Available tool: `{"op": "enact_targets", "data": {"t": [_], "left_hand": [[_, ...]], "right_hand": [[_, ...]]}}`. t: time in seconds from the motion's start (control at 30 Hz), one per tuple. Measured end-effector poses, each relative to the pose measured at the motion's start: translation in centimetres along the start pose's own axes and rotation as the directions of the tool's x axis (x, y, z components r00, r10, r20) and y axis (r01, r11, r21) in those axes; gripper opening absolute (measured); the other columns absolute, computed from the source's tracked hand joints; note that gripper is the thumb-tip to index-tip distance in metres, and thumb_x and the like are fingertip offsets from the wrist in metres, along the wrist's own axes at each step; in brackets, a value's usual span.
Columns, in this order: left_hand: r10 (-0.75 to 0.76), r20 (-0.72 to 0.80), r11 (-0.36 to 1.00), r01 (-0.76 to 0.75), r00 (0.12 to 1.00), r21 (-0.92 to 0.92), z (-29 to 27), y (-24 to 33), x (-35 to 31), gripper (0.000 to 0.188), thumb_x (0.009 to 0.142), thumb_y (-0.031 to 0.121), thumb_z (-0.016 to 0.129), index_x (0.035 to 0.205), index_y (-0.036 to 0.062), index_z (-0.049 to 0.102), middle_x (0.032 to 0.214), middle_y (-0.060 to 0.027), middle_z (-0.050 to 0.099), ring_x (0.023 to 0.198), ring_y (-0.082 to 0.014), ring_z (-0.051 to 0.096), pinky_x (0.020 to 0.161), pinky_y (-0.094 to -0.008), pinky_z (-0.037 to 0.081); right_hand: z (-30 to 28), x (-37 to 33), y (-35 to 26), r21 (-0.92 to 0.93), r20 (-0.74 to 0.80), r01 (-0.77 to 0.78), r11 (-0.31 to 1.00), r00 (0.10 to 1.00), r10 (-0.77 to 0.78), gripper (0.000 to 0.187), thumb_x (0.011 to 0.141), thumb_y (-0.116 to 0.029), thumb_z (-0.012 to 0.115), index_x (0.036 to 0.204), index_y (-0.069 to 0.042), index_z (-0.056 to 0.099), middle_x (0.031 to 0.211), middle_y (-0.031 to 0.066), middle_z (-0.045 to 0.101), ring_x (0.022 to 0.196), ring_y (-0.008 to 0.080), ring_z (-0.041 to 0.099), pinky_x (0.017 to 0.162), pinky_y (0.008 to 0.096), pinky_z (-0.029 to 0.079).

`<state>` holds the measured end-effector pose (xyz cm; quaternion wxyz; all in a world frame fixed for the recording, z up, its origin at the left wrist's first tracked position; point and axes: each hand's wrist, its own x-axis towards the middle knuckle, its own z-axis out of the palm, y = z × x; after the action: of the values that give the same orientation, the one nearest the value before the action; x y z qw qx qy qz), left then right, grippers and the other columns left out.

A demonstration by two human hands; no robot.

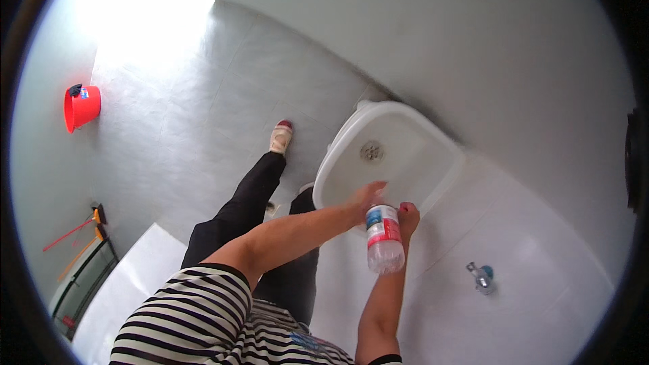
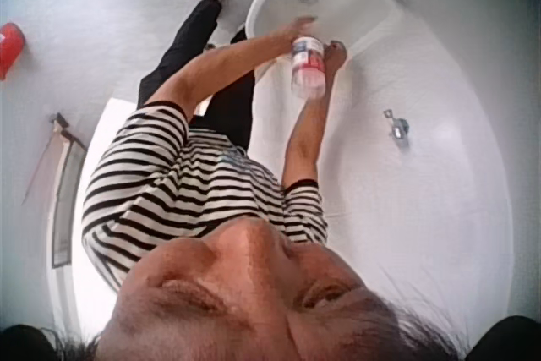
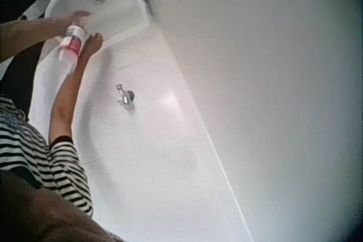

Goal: The person sweeps debris into a dustpan outside, walks to a restroom, fills a plastic bottle with water at a sink, and removes material from the sink drain by hand.

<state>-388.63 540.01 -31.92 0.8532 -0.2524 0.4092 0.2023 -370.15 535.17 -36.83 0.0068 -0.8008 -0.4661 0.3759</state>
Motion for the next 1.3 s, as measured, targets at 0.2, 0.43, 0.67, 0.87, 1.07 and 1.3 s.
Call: {"op": "enact_targets", "data": {"t": [0.2, 0.43, 0.67, 0.87, 1.07, 1.3], "left_hand": [[-0.038, 0.212, 0.997, 0.024, 0.977, 0.072, -1.8, -4.1, -3.4, 0.045, 0.085, 0.043, 0.061, 0.094, 0.0001, 0.054, 0.081, -0.0151, 0.065, 0.071, -0.0254, 0.065, 0.067, -0.0355, 0.054], [0.055, 0.433, 0.823, -0.287, 0.900, 0.491, 4.1, -3.0, -10.8, 0.053, 0.080, 0.049, 0.066, 0.096, -0.0016, 0.062, 0.078, -0.0089, 0.064, 0.064, -0.0172, 0.061, 0.060, -0.0281, 0.050], [-0.109, 0.602, 0.548, -0.457, 0.791, 0.700, 7.2, -4.4, -12.2, 0.053, 0.078, 0.055, 0.067, 0.078, 0.0013, 0.066, 0.073, -0.0096, 0.064, 0.064, -0.0166, 0.061, 0.055, -0.0303, 0.049], [-0.389, 0.642, 0.401, -0.505, 0.661, 0.764, 7.7, -6.9, -17.8, 0.055, 0.084, 0.052, 0.061, 0.093, -0.0022, 0.061, 0.077, -0.0204, 0.066, 0.067, -0.0285, 0.065, 0.060, -0.0392, 0.052], [-0.307, 0.695, 0.442, -0.549, 0.650, 0.709, 6.6, -7.6, -22.6, 0.055, 0.085, 0.049, 0.061, 0.096, -0.0047, 0.058, 0.084, -0.0215, 0.064, 0.071, -0.0323, 0.066, 0.065, -0.0432, 0.054], [0.445, 0.725, -0.291, -0.681, 0.525, 0.672, 4.1, -5.3, -29.8, 0.045, 0.077, 0.043, 0.070, 0.088, -0.0003, 0.065, 0.083, -0.0136, 0.064, 0.075, -0.0289, 0.064, 0.065, -0.0430, 0.051]], "right_hand": [[-7.2, -5.6, -6.7, 0.763, 0.079, -0.082, 0.641, 0.996, 0.034, 0.031, 0.081, 0.000, 0.060, 0.112, 0.004, 0.061, 0.110, 0.0138, 0.063, 0.104, 0.0214, 0.059, 0.093, 0.0312, 0.046], [-11.0, -10.4, -10.8, 0.967, 0.218, -0.176, 0.183, 0.944, -0.245, 0.030, 0.088, -0.007, 0.058, 0.115, 0.008, 0.056, 0.121, 0.0195, 0.056, 0.109, 0.0272, 0.055, 0.096, 0.0366, 0.045], [-15.9, -16.0, -12.1, 0.961, -0.058, 0.173, 0.214, 0.888, -0.457, 0.055, 0.091, -0.023, 0.057, 0.128, 0.014, 0.040, 0.131, 0.0234, 0.047, 0.120, 0.0309, 0.047, 0.105, 0.0411, 0.035], [-21.2, -20.2, -9.9, 0.745, 0.063, 0.508, 0.432, 0.591, -0.804, 0.042, 0.082, 0.003, 0.055, 0.124, 0.005, 0.052, 0.133, 0.0261, 0.045, 0.126, 0.0339, 0.044, 0.107, 0.0474, 0.032], [-23.9, -26.4, -16.3, 0.490, 0.311, 0.639, 0.593, 0.507, -0.804, 0.028, 0.092, -0.007, 0.051, 0.117, 0.005, 0.058, 0.132, 0.0170, 0.050, 0.124, 0.0258, 0.045, 0.104, 0.0348, 0.033], [-20.0, -28.2, -23.3, 0.386, 0.084, 0.750, 0.537, 0.551, -0.830, 0.025, 0.091, -0.014, 0.058, 0.111, 0.001, 0.062, 0.108, 0.0083, 0.063, 0.092, 0.0174, 0.059, 0.084, 0.0294, 0.045]]}}
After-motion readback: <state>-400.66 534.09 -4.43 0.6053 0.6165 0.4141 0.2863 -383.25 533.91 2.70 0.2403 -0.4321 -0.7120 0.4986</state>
